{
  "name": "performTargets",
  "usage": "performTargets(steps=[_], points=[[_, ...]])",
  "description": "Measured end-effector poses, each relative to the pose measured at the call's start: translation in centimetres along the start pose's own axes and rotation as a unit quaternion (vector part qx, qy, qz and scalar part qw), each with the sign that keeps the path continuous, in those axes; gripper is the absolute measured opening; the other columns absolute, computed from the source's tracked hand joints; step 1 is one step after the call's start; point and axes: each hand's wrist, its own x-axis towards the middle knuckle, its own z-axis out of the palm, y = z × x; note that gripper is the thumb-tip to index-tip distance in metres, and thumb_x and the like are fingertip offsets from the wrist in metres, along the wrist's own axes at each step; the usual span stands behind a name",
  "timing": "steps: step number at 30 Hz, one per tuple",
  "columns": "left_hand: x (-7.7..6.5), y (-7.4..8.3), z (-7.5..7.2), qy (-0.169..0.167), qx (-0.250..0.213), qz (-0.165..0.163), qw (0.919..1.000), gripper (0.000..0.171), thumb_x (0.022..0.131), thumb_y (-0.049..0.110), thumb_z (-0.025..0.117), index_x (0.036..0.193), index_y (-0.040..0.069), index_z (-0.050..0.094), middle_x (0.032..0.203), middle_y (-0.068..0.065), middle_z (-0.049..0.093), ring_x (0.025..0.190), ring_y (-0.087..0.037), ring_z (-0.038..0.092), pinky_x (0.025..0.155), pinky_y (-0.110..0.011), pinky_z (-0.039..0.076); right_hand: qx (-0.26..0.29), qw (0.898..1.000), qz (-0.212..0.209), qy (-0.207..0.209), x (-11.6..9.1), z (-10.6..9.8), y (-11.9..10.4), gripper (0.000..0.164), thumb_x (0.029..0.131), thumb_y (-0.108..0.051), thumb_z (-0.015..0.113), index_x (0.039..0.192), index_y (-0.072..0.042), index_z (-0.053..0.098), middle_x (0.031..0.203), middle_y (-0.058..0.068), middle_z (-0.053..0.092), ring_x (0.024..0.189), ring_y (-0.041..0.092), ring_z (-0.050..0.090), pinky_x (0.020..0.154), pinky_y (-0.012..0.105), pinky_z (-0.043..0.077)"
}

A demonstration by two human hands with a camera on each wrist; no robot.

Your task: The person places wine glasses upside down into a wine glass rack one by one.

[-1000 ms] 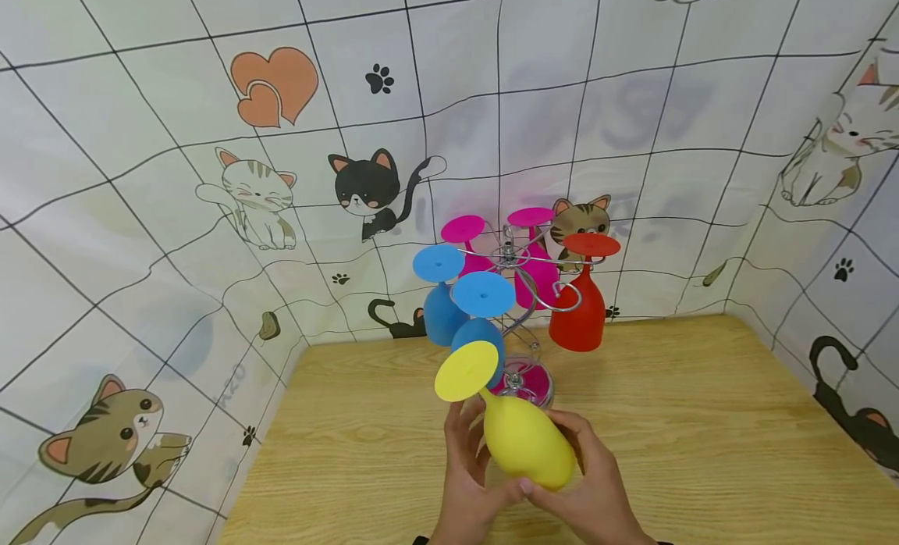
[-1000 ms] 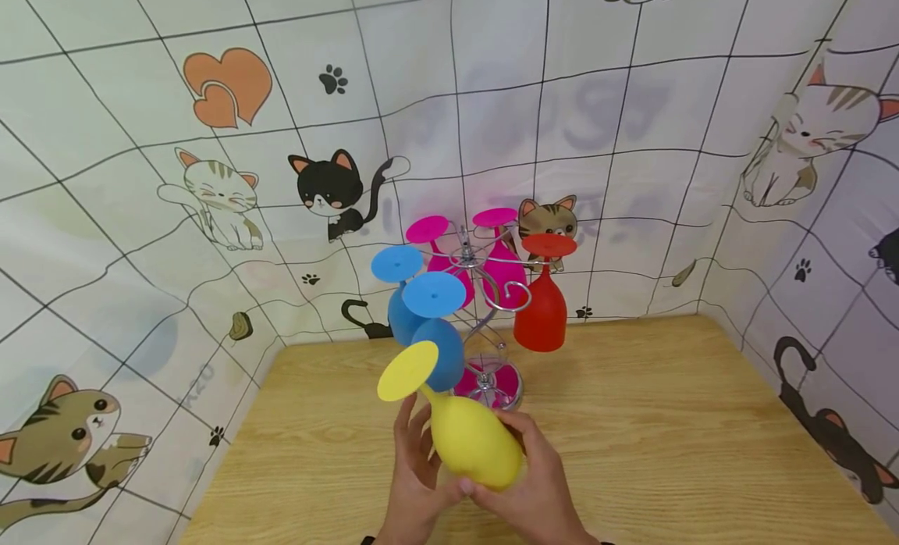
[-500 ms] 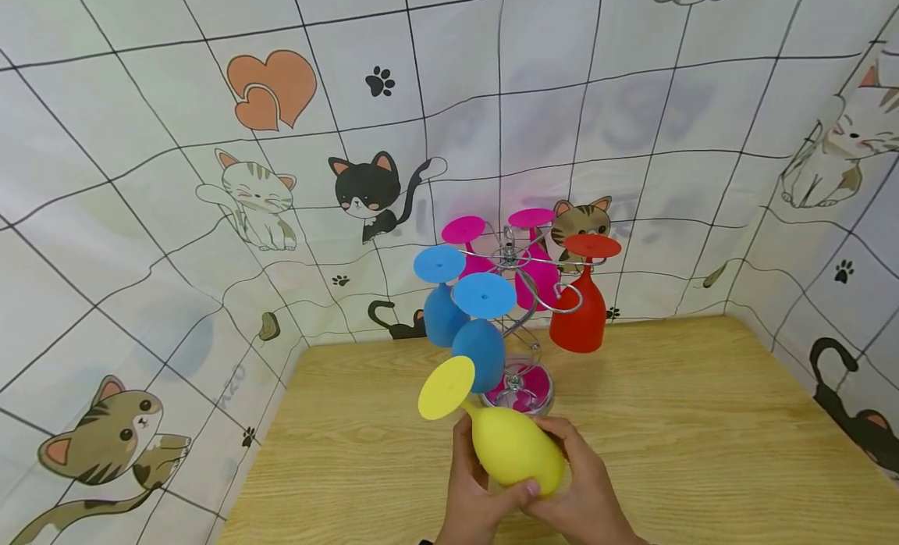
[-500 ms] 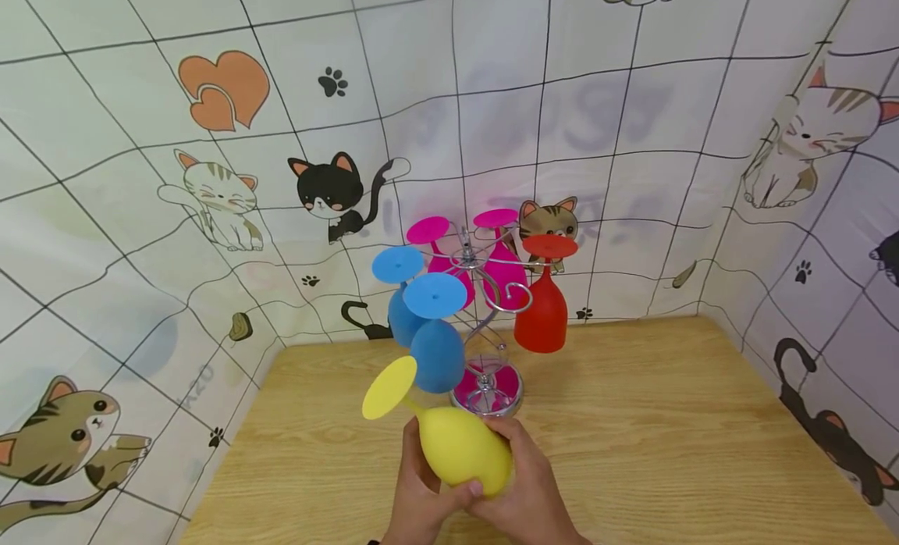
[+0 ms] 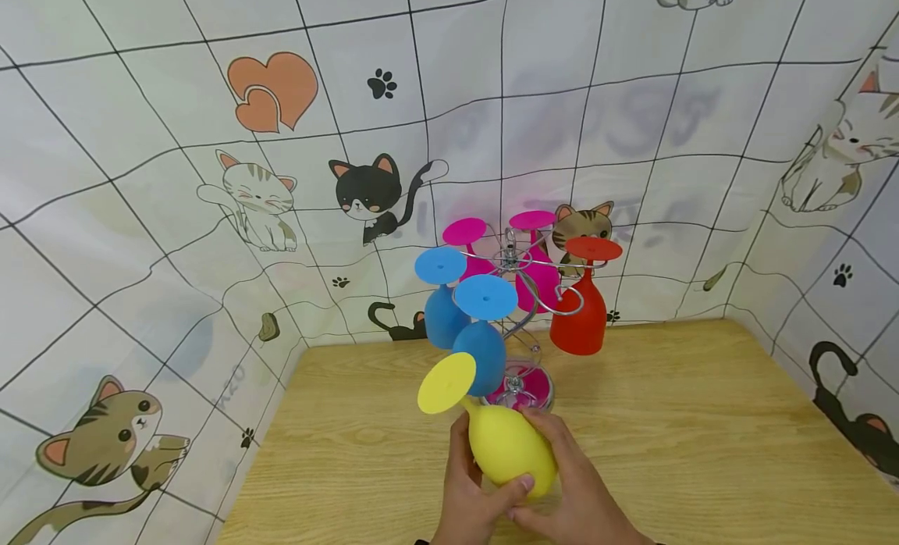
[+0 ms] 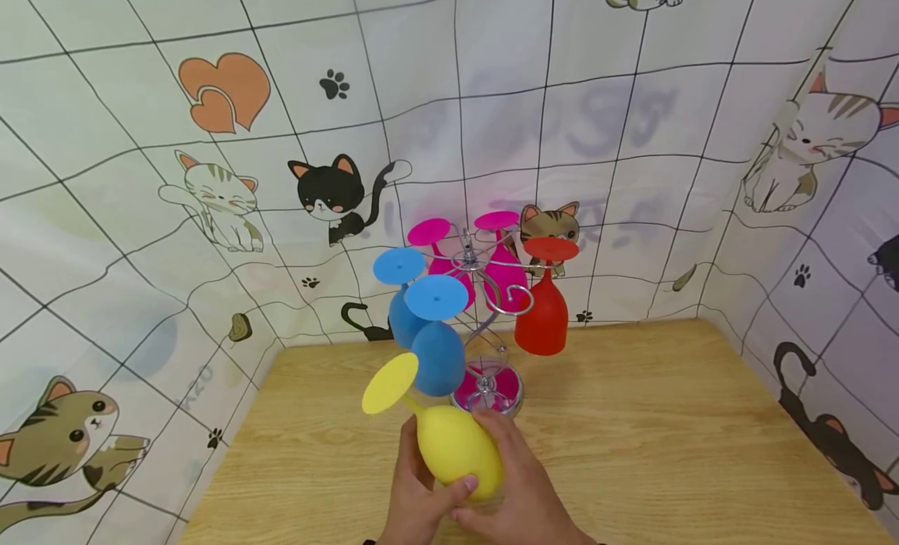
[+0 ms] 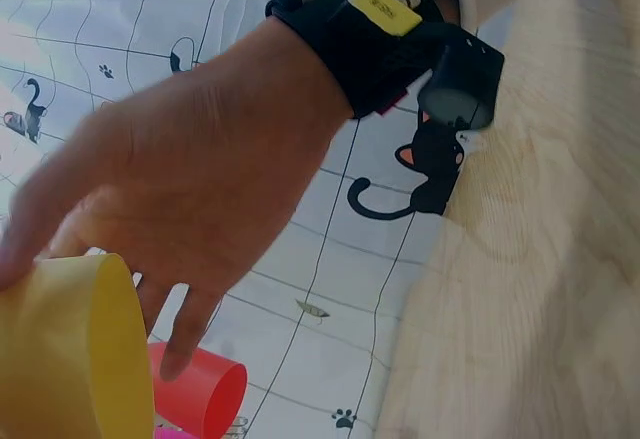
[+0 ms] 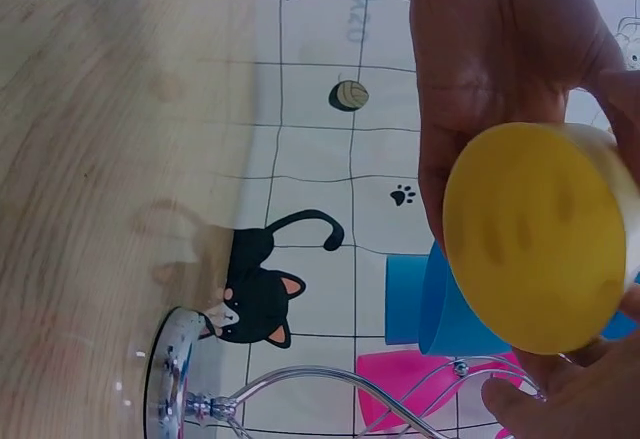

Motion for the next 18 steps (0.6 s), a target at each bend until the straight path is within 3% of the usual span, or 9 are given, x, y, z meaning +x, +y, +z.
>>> performTargets(steps=[5, 9, 14, 18], points=[[0.2, 0.1, -0.2, 0.012, 0.045, 0.051, 0.9976, 0.091, 0.076, 0.021, 0.084, 0.148, 0.03, 0.03, 0.14, 0.004, 0.049, 0.124, -0.02, 0.053, 0.105, -0.027, 0.044, -0.001, 0.999, -0.036, -0.001, 0.0, -0.5, 0.0, 0.106, 0.069, -0.05, 0.086, 0.152, -0.036, 0.022, 0.15, -0.004, 0.038, 0.135, 0.031, 0.046, 0.096, 0.055, 0.052], [0.4, 0.2, -0.2, 0.015, 0.096, 0.107, 0.9895, 0.09, 0.073, 0.023, 0.087, 0.146, 0.035, 0.035, 0.139, 0.008, 0.049, 0.124, -0.015, 0.053, 0.106, -0.034, 0.044, 0.042, 0.999, -0.027, -0.005, 0.3, -1.0, 0.1, 0.1, 0.074, -0.043, 0.084, 0.152, -0.038, 0.022, 0.153, -0.008, 0.035, 0.138, 0.036, 0.04, 0.098, 0.068, 0.045], [0.6, 0.2, -0.1, 0.018, 0.159, 0.144, 0.9766, 0.089, 0.071, 0.033, 0.089, 0.144, 0.037, 0.039, 0.137, 0.011, 0.046, 0.12, -0.012, 0.052, 0.1, -0.034, 0.046, 0.082, 0.996, -0.027, -0.013, 0.8, -1.4, 0.3, 0.096, 0.077, -0.032, 0.084, 0.152, -0.036, 0.024, 0.154, -0.01, 0.037, 0.138, 0.035, 0.042, 0.103, 0.066, 0.042], [0.8, 0.0, 0.1, 0.015, 0.189, 0.155, 0.9695, 0.088, 0.069, 0.037, 0.09, 0.142, 0.037, 0.041, 0.134, 0.013, 0.047, 0.118, -0.01, 0.052, 0.1, -0.032, 0.046, 0.08, 0.996, -0.037, -0.009, 1.1, -1.5, 0.4, 0.094, 0.077, -0.027, 0.084, 0.151, -0.035, 0.026, 0.151, -0.01, 0.041, 0.135, 0.027, 0.049, 0.103, 0.053, 0.048]])
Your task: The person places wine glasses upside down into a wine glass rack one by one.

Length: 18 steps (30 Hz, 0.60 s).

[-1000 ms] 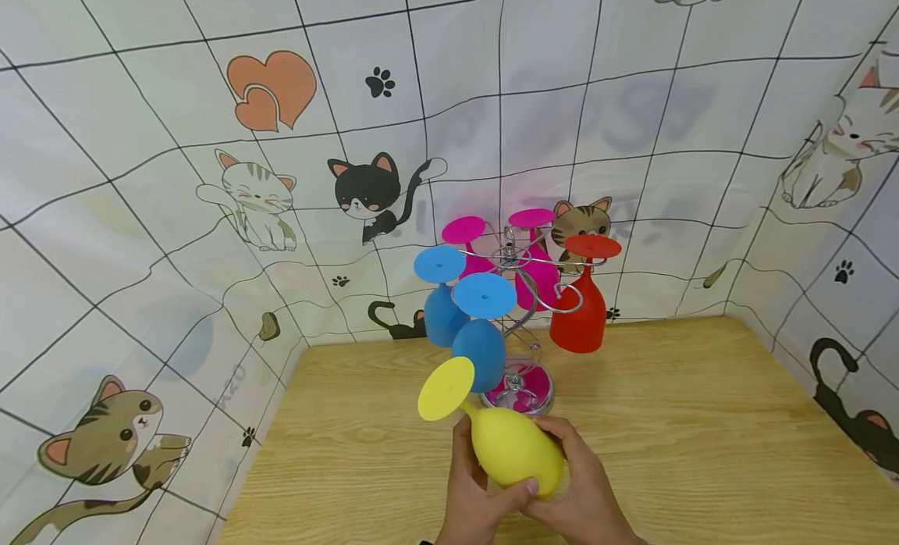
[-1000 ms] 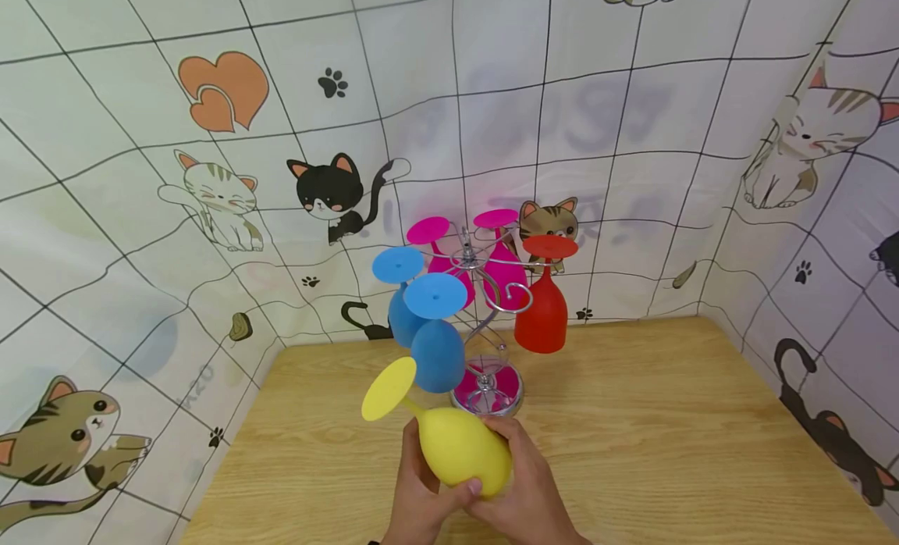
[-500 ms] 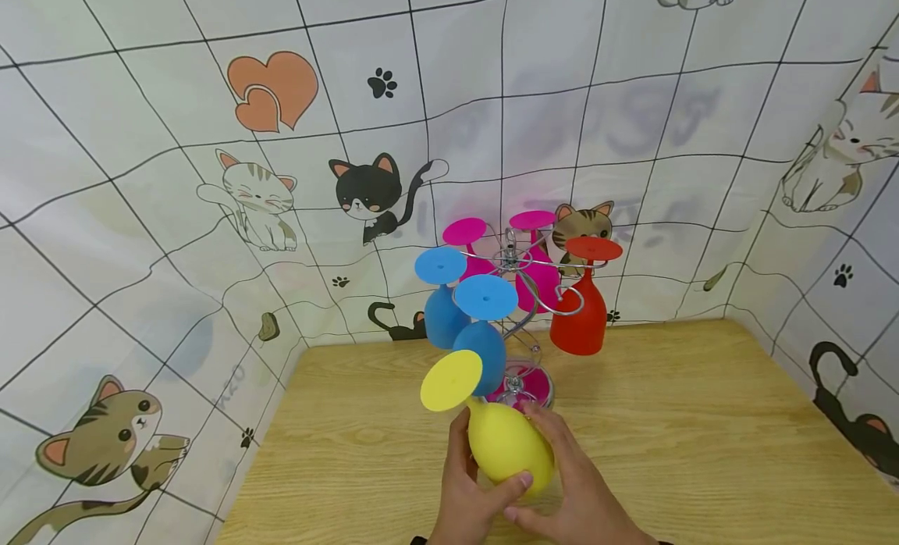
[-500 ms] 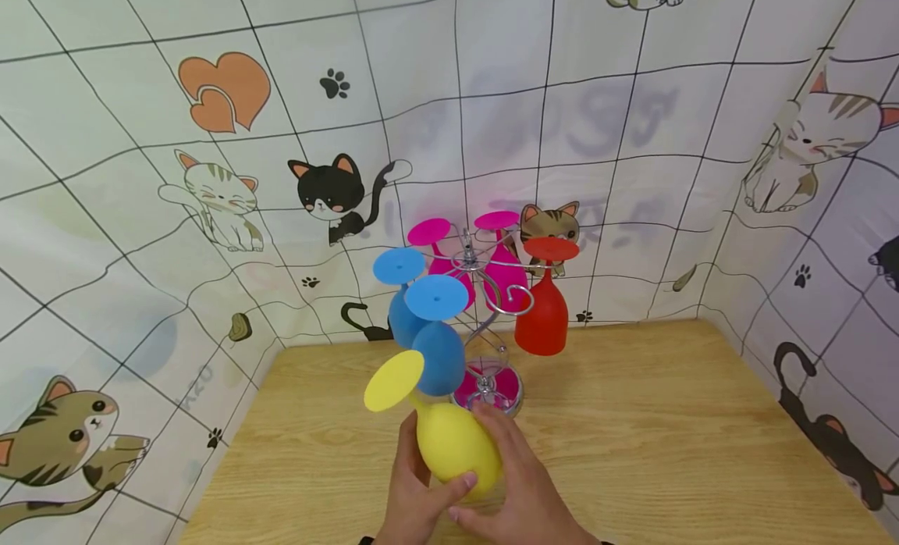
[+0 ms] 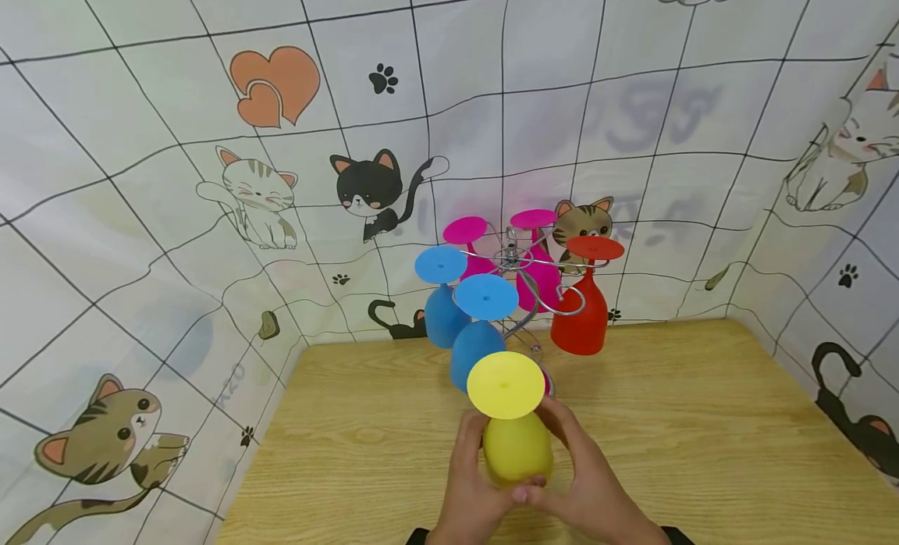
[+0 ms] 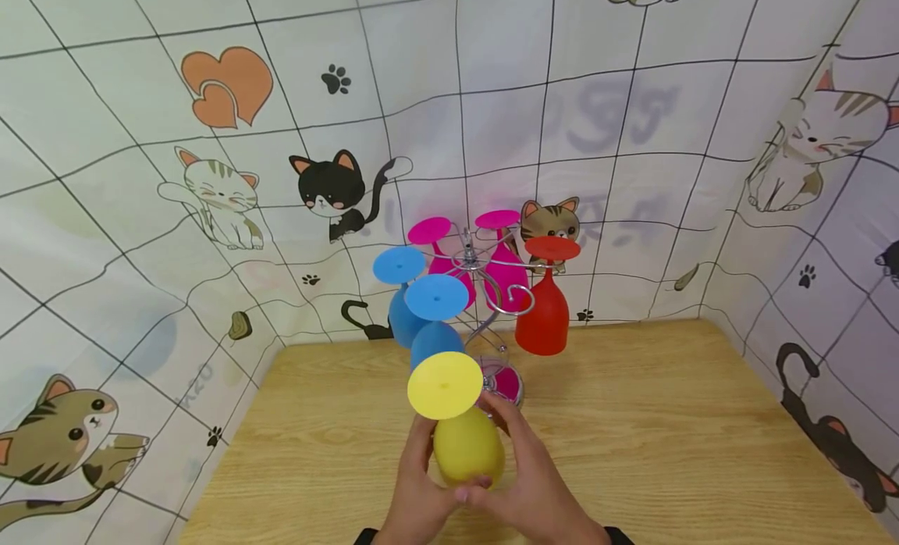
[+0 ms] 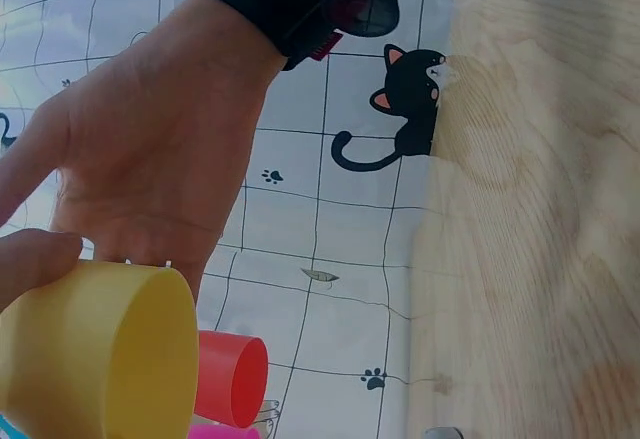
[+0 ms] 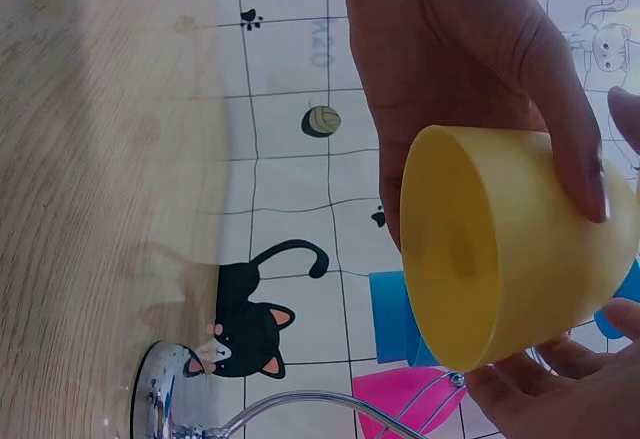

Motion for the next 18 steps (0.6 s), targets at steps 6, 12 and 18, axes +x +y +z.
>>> performTargets(steps=[6, 12, 18], points=[[0.4, -0.4, 0.5, -0.002, 0.052, 0.044, 0.9977, 0.083, 0.073, 0.04, 0.086, 0.142, 0.033, 0.041, 0.132, 0.008, 0.047, 0.116, -0.009, 0.05, 0.098, -0.032, 0.048, 0.01, 1.0, -0.019, 0.011, 0.6, 0.2, 0.3, 0.087, 0.077, -0.024, 0.084, 0.147, -0.033, 0.033, 0.141, -0.011, 0.049, 0.122, 0.011, 0.054, 0.099, 0.031, 0.051], [1.0, -0.8, 0.9, -0.007, 0.054, 0.094, 0.9941, 0.081, 0.076, 0.038, 0.084, 0.143, 0.029, 0.04, 0.135, 0.003, 0.046, 0.118, -0.012, 0.05, 0.096, -0.034, 0.05, 0.034, 0.999, -0.026, 0.02, 1.0, 0.2, 0.6, 0.086, 0.079, -0.023, 0.083, 0.148, -0.032, 0.033, 0.138, -0.008, 0.05, 0.114, 0.008, 0.054, 0.095, 0.024, 0.051], [2.0, -1.0, 1.2, -0.019, 0.054, 0.138, 0.9888, 0.084, 0.076, 0.034, 0.085, 0.146, 0.025, 0.038, 0.137, 0.002, 0.045, 0.117, -0.014, 0.049, 0.094, -0.033, 0.05, 0.037, 0.998, -0.027, 0.035, 1.6, 0.0, 0.8, 0.09, 0.079, -0.022, 0.083, 0.15, -0.03, 0.03, 0.14, -0.006, 0.048, 0.115, 0.01, 0.053, 0.092, 0.025, 0.053]])
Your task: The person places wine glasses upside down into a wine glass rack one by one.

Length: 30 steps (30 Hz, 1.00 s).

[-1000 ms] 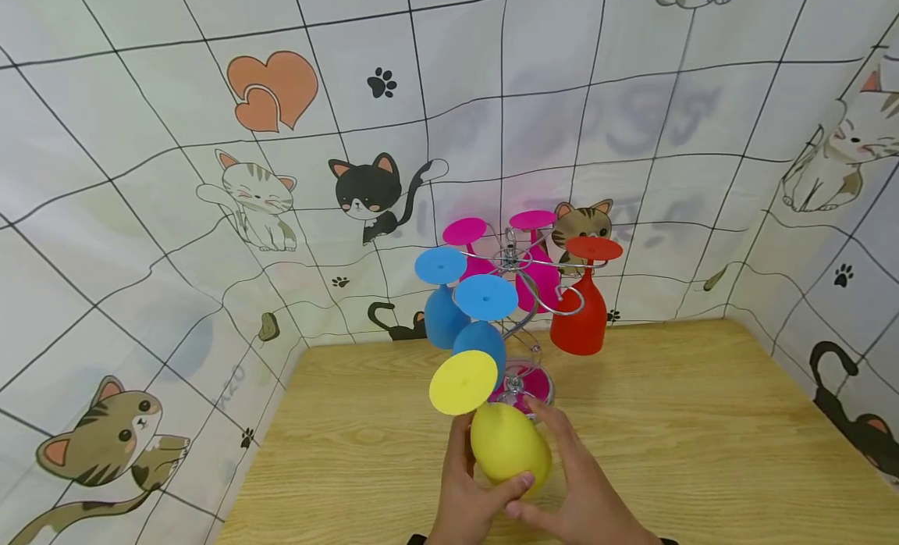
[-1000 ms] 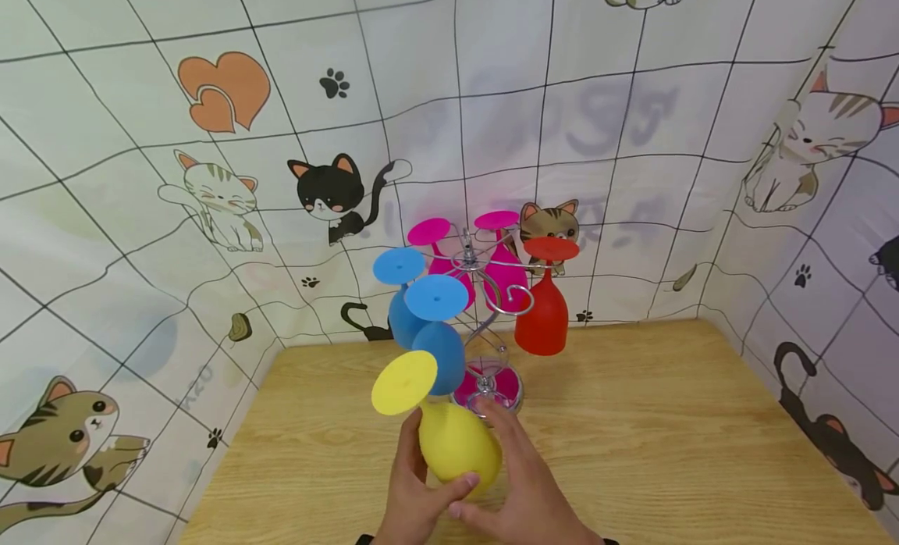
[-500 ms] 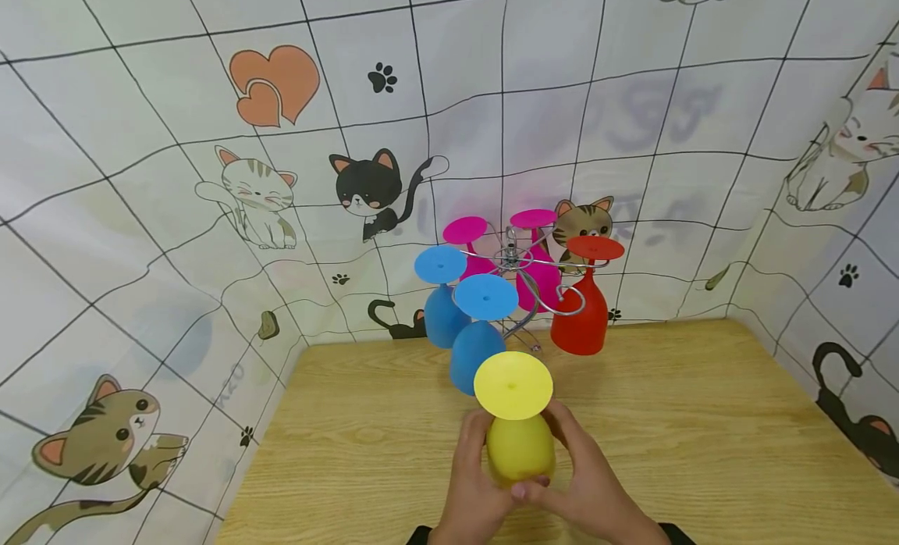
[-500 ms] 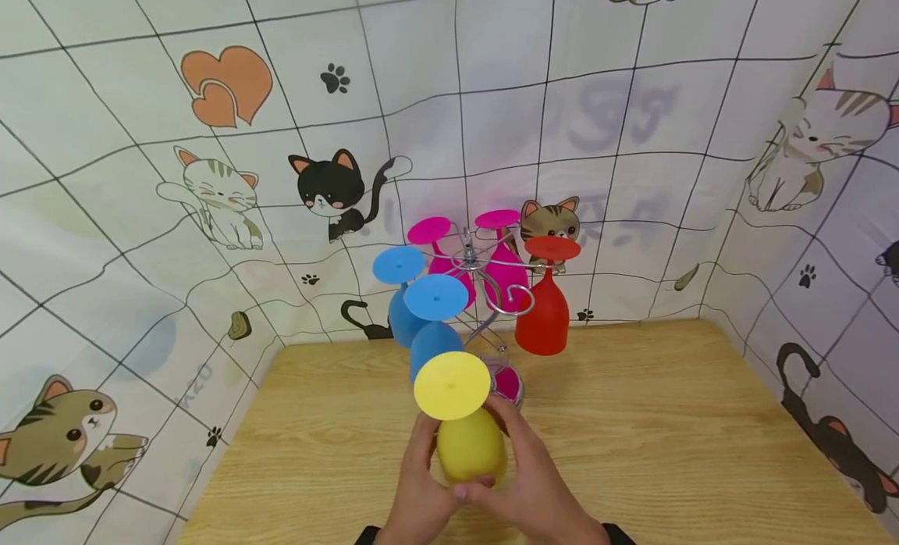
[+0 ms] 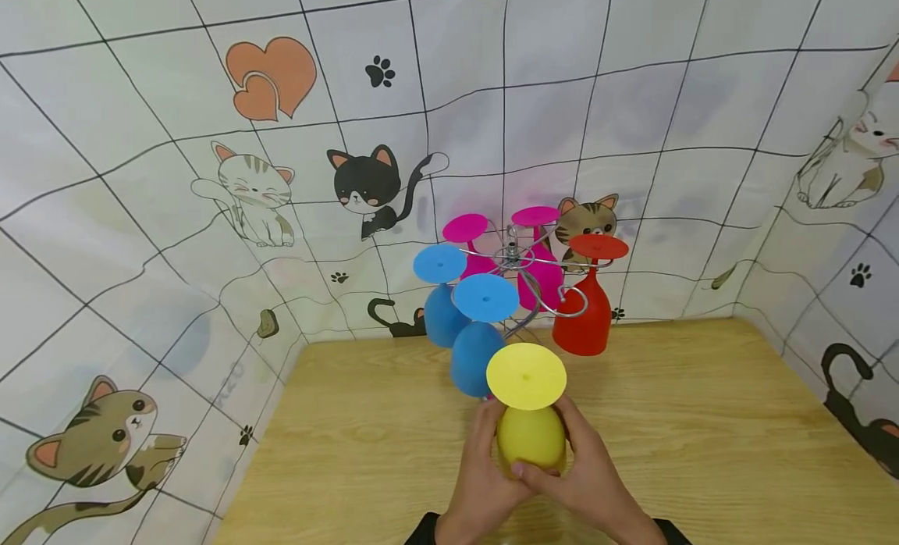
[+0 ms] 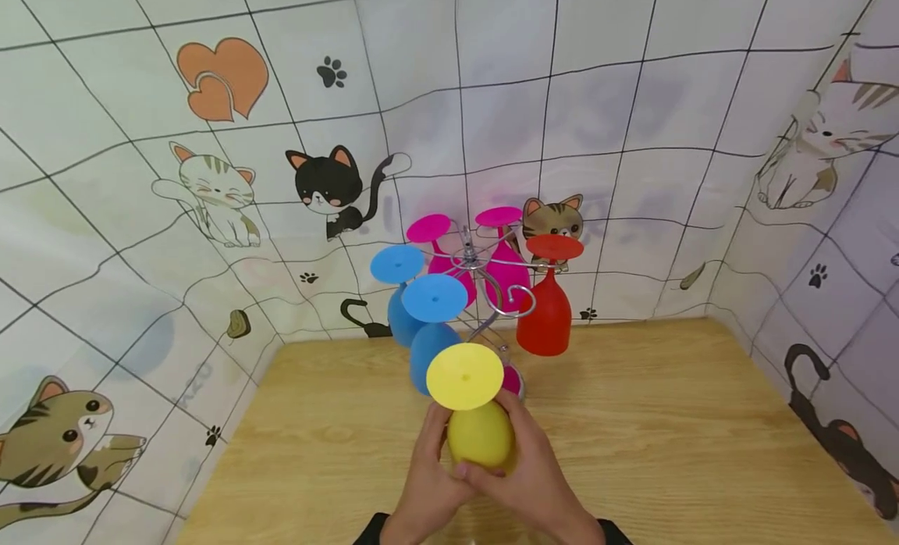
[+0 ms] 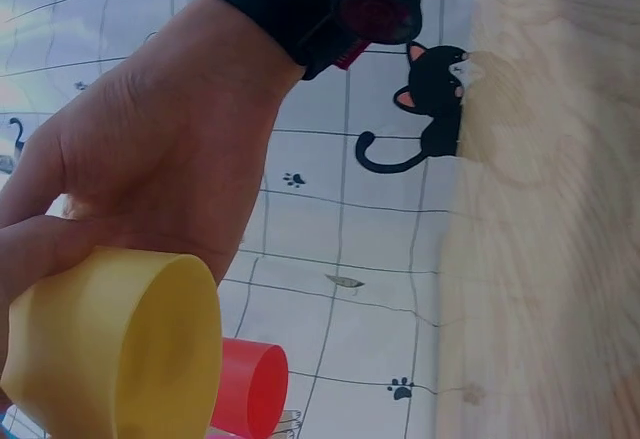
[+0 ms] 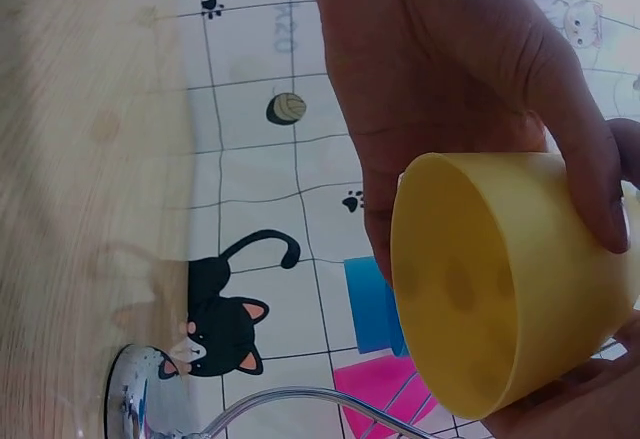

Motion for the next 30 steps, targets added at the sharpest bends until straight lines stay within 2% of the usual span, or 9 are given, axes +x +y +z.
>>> performTargets(steps=[3, 6, 9, 10, 14, 18, 21, 24, 30], points=[[0.38, -0.16, -0.05, -0.002, 0.001, 0.005, 1.0, 0.085, 0.076, 0.034, 0.085, 0.146, 0.026, 0.038, 0.137, 0.003, 0.045, 0.117, -0.013, 0.049, 0.095, -0.033, 0.05, -0.006, 1.0, 0.003, 0.007, 0.23, -0.01, 0.05, 0.089, 0.077, -0.023, 0.084, 0.148, -0.03, 0.031, 0.139, -0.008, 0.049, 0.113, 0.009, 0.054, 0.091, 0.026, 0.054], [0.69, -0.3, -0.11, -0.007, 0.008, 0.009, 0.9999, 0.085, 0.076, 0.033, 0.085, 0.146, 0.026, 0.038, 0.137, 0.003, 0.045, 0.118, -0.014, 0.049, 0.096, -0.034, 0.05, -0.019, 1.0, -0.012, 0.009, 0.39, -0.1, 0.21, 0.09, 0.077, -0.023, 0.085, 0.149, -0.028, 0.031, 0.139, -0.005, 0.049, 0.114, 0.009, 0.054, 0.092, 0.026, 0.053], [0.72, -0.13, -0.21, -0.015, 0.0, -0.025, 0.9996, 0.085, 0.075, 0.035, 0.085, 0.146, 0.031, 0.038, 0.137, 0.009, 0.044, 0.119, -0.012, 0.048, 0.098, -0.035, 0.048, -0.027, 0.999, -0.014, 0.011, 0.41, -0.2, 0.32, 0.09, 0.077, -0.023, 0.085, 0.149, -0.029, 0.031, 0.141, -0.006, 0.048, 0.116, 0.008, 0.054, 0.095, 0.024, 0.052], [0.69, -0.15, -0.22, -0.015, 0.002, -0.024, 0.9996, 0.084, 0.075, 0.035, 0.085, 0.145, 0.031, 0.038, 0.137, 0.007, 0.044, 0.119, -0.013, 0.048, 0.098, -0.035, 0.049, -0.03, 0.999, -0.012, 0.013, 0.38, -0.23, 0.34, 0.09, 0.076, -0.023, 0.085, 0.149, -0.029, 0.032, 0.141, -0.007, 0.049, 0.117, 0.008, 0.054, 0.096, 0.024, 0.051], [0.47, 0.08, -0.26, -0.022, -0.016, -0.06, 0.9978, 0.084, 0.075, 0.037, 0.086, 0.144, 0.035, 0.039, 0.137, 0.011, 0.043, 0.122, -0.012, 0.047, 0.101, -0.037, 0.047, -0.035, 0.999, -0.002, 0.014, 0.26, -0.36, 0.28, 0.087, 0.076, -0.024, 0.085, 0.147, -0.032, 0.035, 0.139, -0.011, 0.05, 0.117, 0.007, 0.055, 0.098, 0.024, 0.05], [0.37, 0.08, -0.2, -0.018, -0.011, -0.049, 0.9986, 0.086, 0.075, 0.036, 0.086, 0.146, 0.034, 0.038, 0.139, 0.01, 0.043, 0.122, -0.012, 0.046, 0.101, -0.037, 0.047, -0.043, 0.999, 0.006, 0.006, 0.24, -0.46, 0.13, 0.085, 0.077, -0.028, 0.085, 0.146, -0.034, 0.036, 0.139, -0.013, 0.05, 0.118, 0.007, 0.055, 0.099, 0.026, 0.05], [0.46, -0.12, -0.15, -0.01, 0.009, -0.007, 0.9999, 0.087, 0.075, 0.033, 0.086, 0.147, 0.027, 0.037, 0.139, 0.004, 0.043, 0.121, -0.014, 0.047, 0.098, -0.036, 0.049, -0.042, 0.999, 0.017, 0.002, 0.32, -0.59, 0.01, 0.085, 0.077, -0.03, 0.085, 0.146, -0.035, 0.036, 0.14, -0.014, 0.05, 0.119, 0.008, 0.054, 0.099, 0.026, 0.05], [0.49, -0.33, -0.11, -0.007, 0.016, 0.013, 0.9998, 0.086, 0.076, 0.031, 0.085, 0.147, 0.025, 0.037, 0.137, 0.002, 0.044, 0.12, -0.014, 0.047, 0.096, -0.035, 0.049, -0.04, 0.999, 0.029, -0.002, 0.34, -0.68, -0.04, 0.083, 0.077, -0.031, 0.085, 0.144, -0.036, 0.037, 0.138, -0.015, 0.051, 0.116, 0.008, 0.056, 0.097, 0.027, 0.052], [0.18, -0.3, 0.01, -0.01, 0.013, 0.0, 0.9999, 0.084, 0.076, 0.029, 0.085, 0.146, 0.026, 0.038, 0.137, 0.004, 0.044, 0.119, -0.014, 0.047, 0.097, -0.035, 0.049, -0.05, 0.997, 0.054, -0.01, 0.24, -0.6, -0.05, 0.079, 0.074, -0.037, 0.086, 0.139, -0.031, 0.043, 0.132, -0.015, 0.055, 0.113, 0.007, 0.058, 0.095, 0.028, 0.053]])
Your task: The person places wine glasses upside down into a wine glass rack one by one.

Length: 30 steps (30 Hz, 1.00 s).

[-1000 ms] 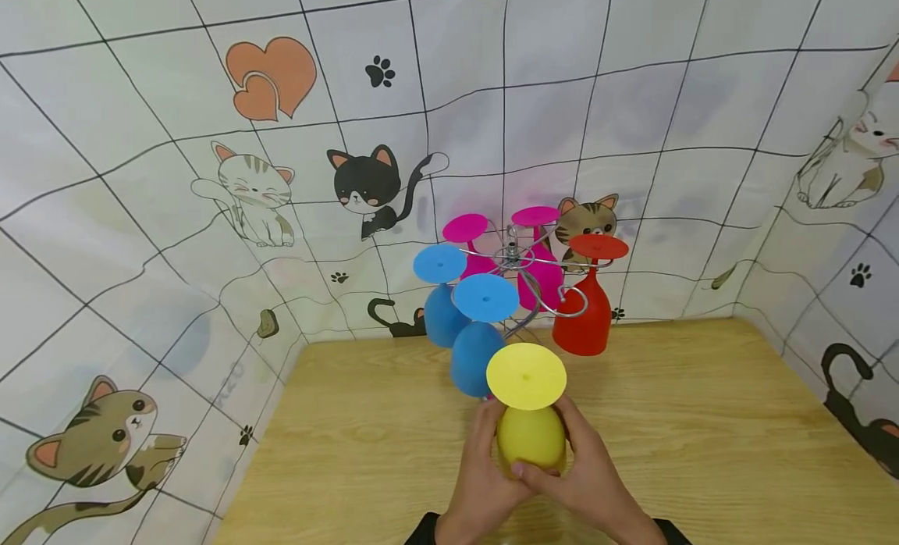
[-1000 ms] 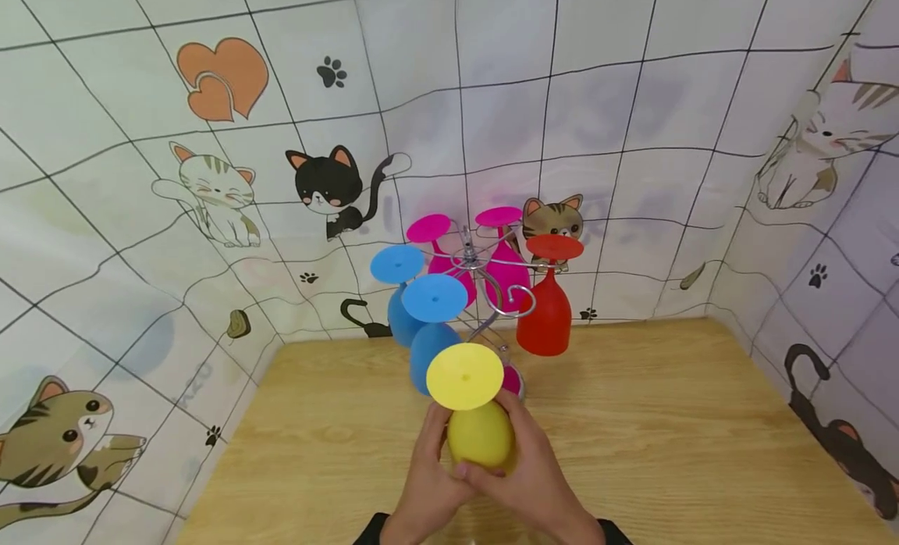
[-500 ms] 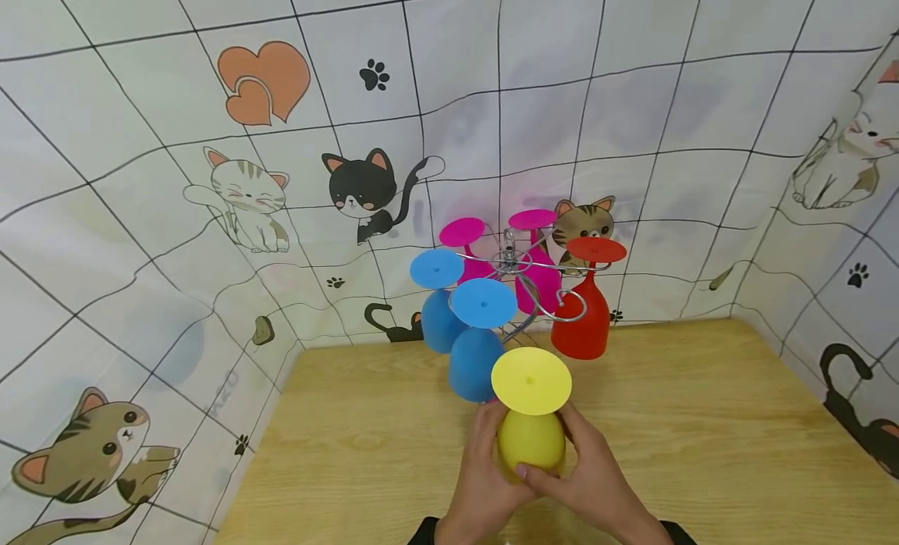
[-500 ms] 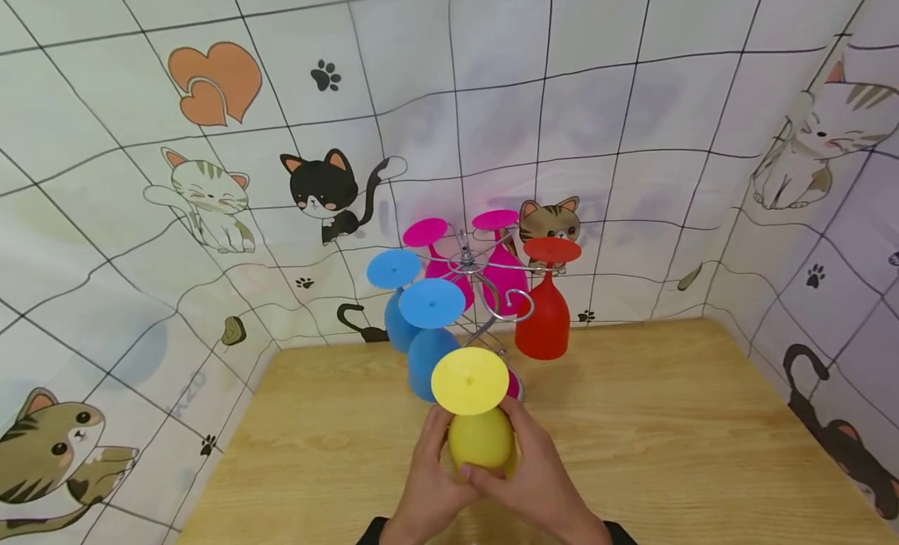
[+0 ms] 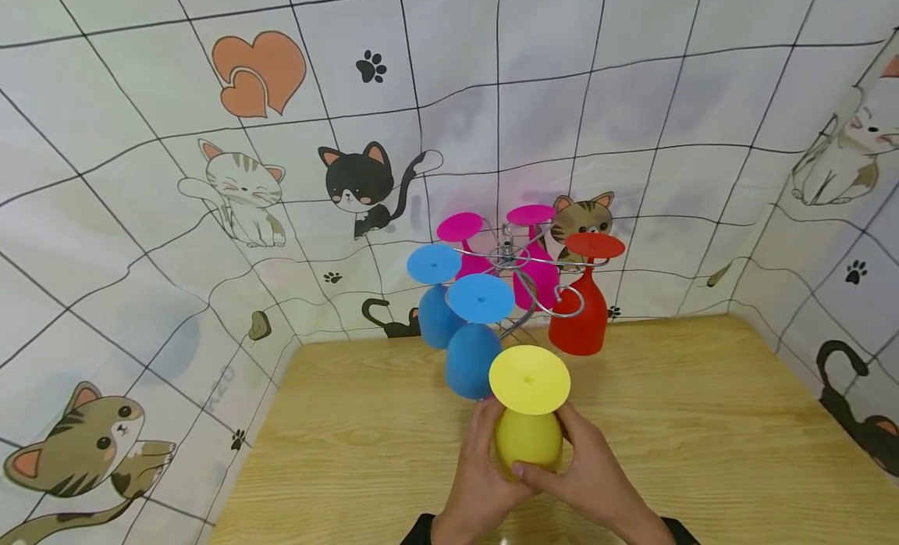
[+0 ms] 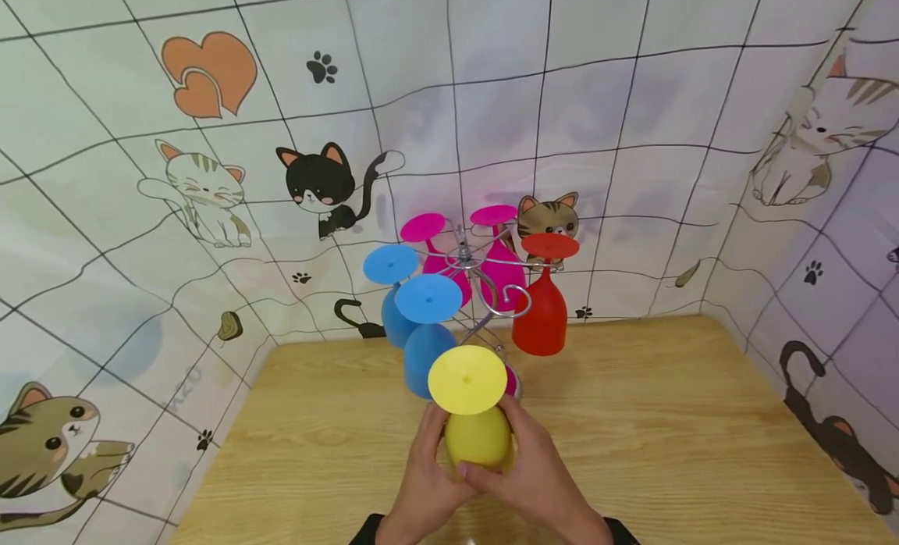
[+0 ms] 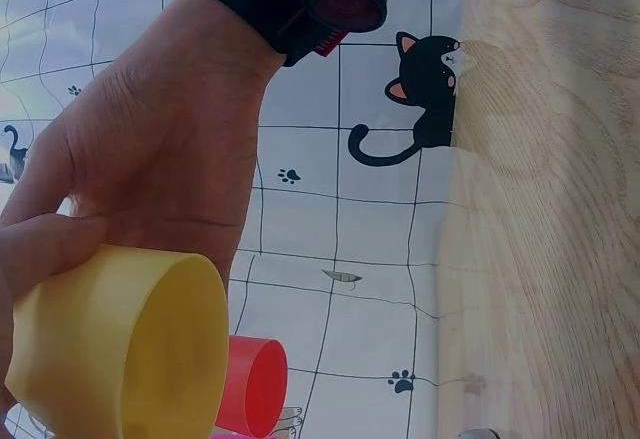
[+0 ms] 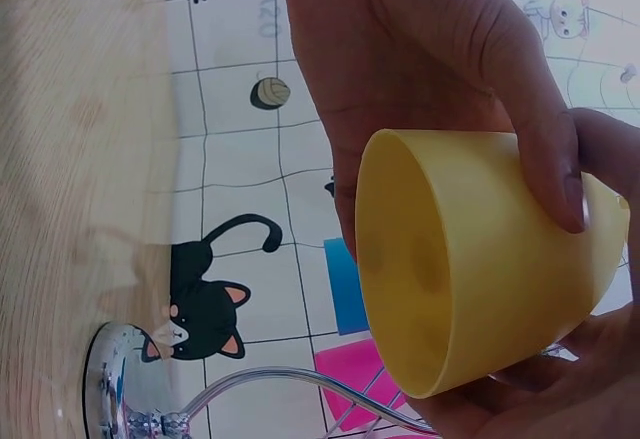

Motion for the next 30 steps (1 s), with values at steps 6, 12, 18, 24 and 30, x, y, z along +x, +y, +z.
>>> performTargets(steps=[6, 12, 18, 24, 30], points=[[-0.1, 0.0, -0.1, -0.004, -0.004, -0.001, 1.0, 0.083, 0.076, 0.025, 0.084, 0.146, 0.027, 0.038, 0.135, 0.004, 0.045, 0.119, -0.013, 0.049, 0.1, -0.037, 0.048, -0.014, 1.0, 0.008, 0.011, 0.0, 0.0, 0.0, 0.075, 0.071, -0.04, 0.087, 0.135, -0.028, 0.049, 0.127, -0.015, 0.059, 0.109, 0.007, 0.06, 0.092, 0.029, 0.054], [0.0, 0.3, -0.2, -0.028, -0.02, -0.014, 0.9993, 0.089, 0.078, 0.02, 0.082, 0.151, 0.027, 0.031, 0.143, 0.004, 0.042, 0.126, -0.016, 0.048, 0.102, -0.039, 0.048, -0.019, 0.999, -0.023, 0.032, -0.2, -0.3, -0.2, 0.071, 0.07, -0.036, 0.089, 0.131, -0.027, 0.054, 0.123, -0.013, 0.062, 0.104, 0.006, 0.061, 0.089, 0.028, 0.054], [0.2, 0.9, -0.4, -0.053, -0.028, -0.031, 0.9977, 0.09, 0.081, 0.024, 0.081, 0.153, 0.03, 0.026, 0.151, 0.009, 0.037, 0.134, -0.016, 0.045, 0.107, -0.041, 0.047, -0.02, 0.999, -0.027, 0.041, -0.3, -0.7, -0.4, 0.07, 0.069, -0.033, 0.09, 0.129, -0.027, 0.055, 0.12, -0.013, 0.063, 0.102, 0.005, 0.061, 0.087, 0.027, 0.055], [0.3, 1.2, -0.6, -0.079, -0.03, -0.071, 0.9939, 0.094, 0.08, 0.036, 0.081, 0.153, 0.035, 0.021, 0.156, 0.012, 0.029, 0.144, -0.018, 0.035, 0.113, -0.049, 0.04, -0.024, 0.999, -0.015, 0.044, -0.1, -1.5, -0.6, 0.07, 0.071, -0.031, 0.089, 0.131, -0.025, 0.054, 0.12, -0.011, 0.064, 0.101, 0.006, 0.062, 0.085, 0.026, 0.056], [0.0, 1.0, -0.7, -0.102, 0.015, -0.07, 0.9922, 0.098, 0.082, 0.048, 0.075, 0.157, 0.035, 0.012, 0.162, 0.008, 0.022, 0.147, -0.025, 0.031, 0.107, -0.06, 0.042, -0.046, 0.996, -0.01, 0.073, 0.1, -2.9, -0.6, 0.074, 0.072, -0.026, 0.089, 0.135, -0.019, 0.051, 0.118, -0.005, 0.066, 0.098, 0.003, 0.064, 0.082, 0.025, 0.056]])
